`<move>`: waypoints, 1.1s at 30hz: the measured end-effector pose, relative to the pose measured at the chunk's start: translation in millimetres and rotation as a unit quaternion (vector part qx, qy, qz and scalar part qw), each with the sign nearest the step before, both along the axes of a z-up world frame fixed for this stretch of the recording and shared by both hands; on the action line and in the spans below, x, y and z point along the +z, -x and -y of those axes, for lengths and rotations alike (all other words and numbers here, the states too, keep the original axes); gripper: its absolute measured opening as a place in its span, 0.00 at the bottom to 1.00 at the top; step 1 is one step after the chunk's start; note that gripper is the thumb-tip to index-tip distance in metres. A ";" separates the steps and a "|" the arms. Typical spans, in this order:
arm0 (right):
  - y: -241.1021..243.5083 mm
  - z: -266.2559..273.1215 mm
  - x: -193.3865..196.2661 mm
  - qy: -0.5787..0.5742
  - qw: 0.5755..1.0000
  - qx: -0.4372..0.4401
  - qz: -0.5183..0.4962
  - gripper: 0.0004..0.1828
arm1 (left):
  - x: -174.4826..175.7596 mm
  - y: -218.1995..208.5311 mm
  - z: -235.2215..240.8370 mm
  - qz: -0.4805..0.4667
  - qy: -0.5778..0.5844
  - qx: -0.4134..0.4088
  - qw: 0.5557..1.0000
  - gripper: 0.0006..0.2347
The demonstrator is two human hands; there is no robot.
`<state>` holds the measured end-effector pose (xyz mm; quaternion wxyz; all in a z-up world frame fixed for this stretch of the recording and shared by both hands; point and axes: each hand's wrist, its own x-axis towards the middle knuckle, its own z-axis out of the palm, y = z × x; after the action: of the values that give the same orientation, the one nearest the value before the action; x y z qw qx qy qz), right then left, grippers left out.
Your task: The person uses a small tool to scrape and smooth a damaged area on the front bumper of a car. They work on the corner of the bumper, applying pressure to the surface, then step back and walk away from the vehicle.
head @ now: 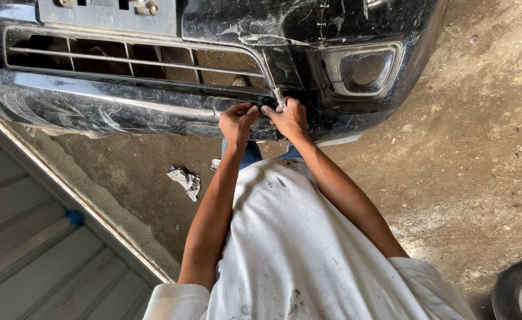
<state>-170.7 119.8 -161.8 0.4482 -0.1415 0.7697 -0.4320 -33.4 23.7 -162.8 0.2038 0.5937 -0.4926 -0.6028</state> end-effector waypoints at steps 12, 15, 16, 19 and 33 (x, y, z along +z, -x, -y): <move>0.0 0.0 -4.3 -0.003 1.000 -0.002 -0.004 0.25 | 30.9 5.7 -0.9 0.196 0.284 -0.260 0.902 0.09; 0.1 0.2 -4.6 -0.008 1.000 0.002 -0.007 0.25 | 37.2 5.9 -3.6 0.203 0.321 -0.291 0.878 0.07; 0.5 0.4 -3.8 -0.013 1.000 0.010 -0.014 0.25 | 40.4 6.5 -4.6 0.198 0.337 -0.304 0.869 0.07; 0.1 0.5 -7.7 -0.014 1.000 0.013 -0.009 0.25 | 19.0 -5.9 -4.6 0.158 0.413 -0.330 0.834 0.03; -0.6 1.3 -7.0 -0.028 1.000 -0.003 0.000 0.25 | 22.1 -1.6 -11.8 0.189 0.391 -0.304 0.848 0.04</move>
<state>-170.1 118.6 -168.8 0.4509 -0.1264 0.7816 -0.4120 -31.7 35.5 -140.7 0.1288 0.3881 -0.8723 -0.2682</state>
